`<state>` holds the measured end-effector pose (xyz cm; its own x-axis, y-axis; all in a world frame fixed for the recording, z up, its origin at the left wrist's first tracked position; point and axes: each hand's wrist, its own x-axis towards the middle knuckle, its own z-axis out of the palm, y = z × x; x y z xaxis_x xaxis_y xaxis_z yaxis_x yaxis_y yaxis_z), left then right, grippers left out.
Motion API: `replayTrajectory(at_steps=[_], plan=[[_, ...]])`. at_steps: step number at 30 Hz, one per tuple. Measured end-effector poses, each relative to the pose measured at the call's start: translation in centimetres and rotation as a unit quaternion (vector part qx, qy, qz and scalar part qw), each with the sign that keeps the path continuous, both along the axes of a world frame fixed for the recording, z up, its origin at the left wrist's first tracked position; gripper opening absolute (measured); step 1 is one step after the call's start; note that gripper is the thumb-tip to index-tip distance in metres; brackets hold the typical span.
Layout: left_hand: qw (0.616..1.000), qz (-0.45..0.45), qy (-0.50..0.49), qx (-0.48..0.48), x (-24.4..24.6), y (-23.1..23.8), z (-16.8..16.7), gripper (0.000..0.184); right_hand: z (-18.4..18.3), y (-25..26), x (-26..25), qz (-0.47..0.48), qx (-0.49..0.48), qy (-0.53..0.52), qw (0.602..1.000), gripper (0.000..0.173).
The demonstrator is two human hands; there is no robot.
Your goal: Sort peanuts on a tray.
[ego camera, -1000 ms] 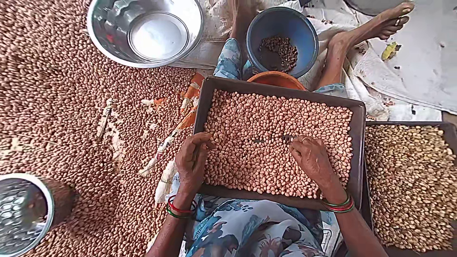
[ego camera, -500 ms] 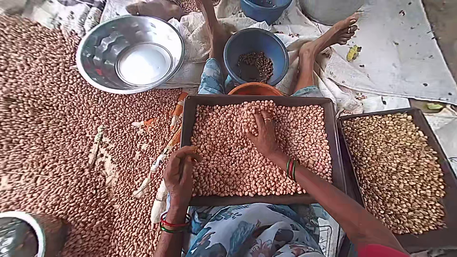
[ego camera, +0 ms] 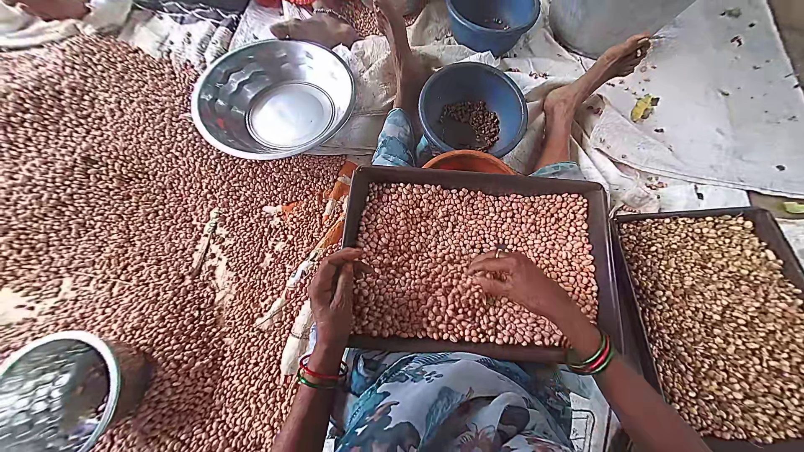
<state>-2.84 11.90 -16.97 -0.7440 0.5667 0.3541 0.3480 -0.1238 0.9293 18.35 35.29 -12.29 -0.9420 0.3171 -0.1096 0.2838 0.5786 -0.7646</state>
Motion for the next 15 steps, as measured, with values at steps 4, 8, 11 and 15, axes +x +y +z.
replayTrajectory(at_steps=[4, 8, 11, 15], plan=[[1.0, -0.008, 0.002, -0.001, 0.0, 0.3, -0.1, 0.026, -0.1, 4.9, 3.9, -0.234, 0.127, -0.039, 0.963, 0.018], [1.0, -0.019, -0.011, 0.011, -0.1, 0.3, -0.3, 0.028, -1.4, 5.0, 3.3, -0.225, 0.107, -0.006, 0.969, 0.017], [1.0, -0.023, -0.01, 0.014, -0.2, 0.4, -0.3, 0.027, -2.5, 4.1, 1.3, -0.162, 0.157, -0.039, 0.973, 0.018], [1.0, -0.015, -0.008, 0.004, -0.2, 0.3, -0.4, 0.026, -3.6, 3.7, -0.1, -0.106, 0.261, -0.037, 0.959, 0.015]])
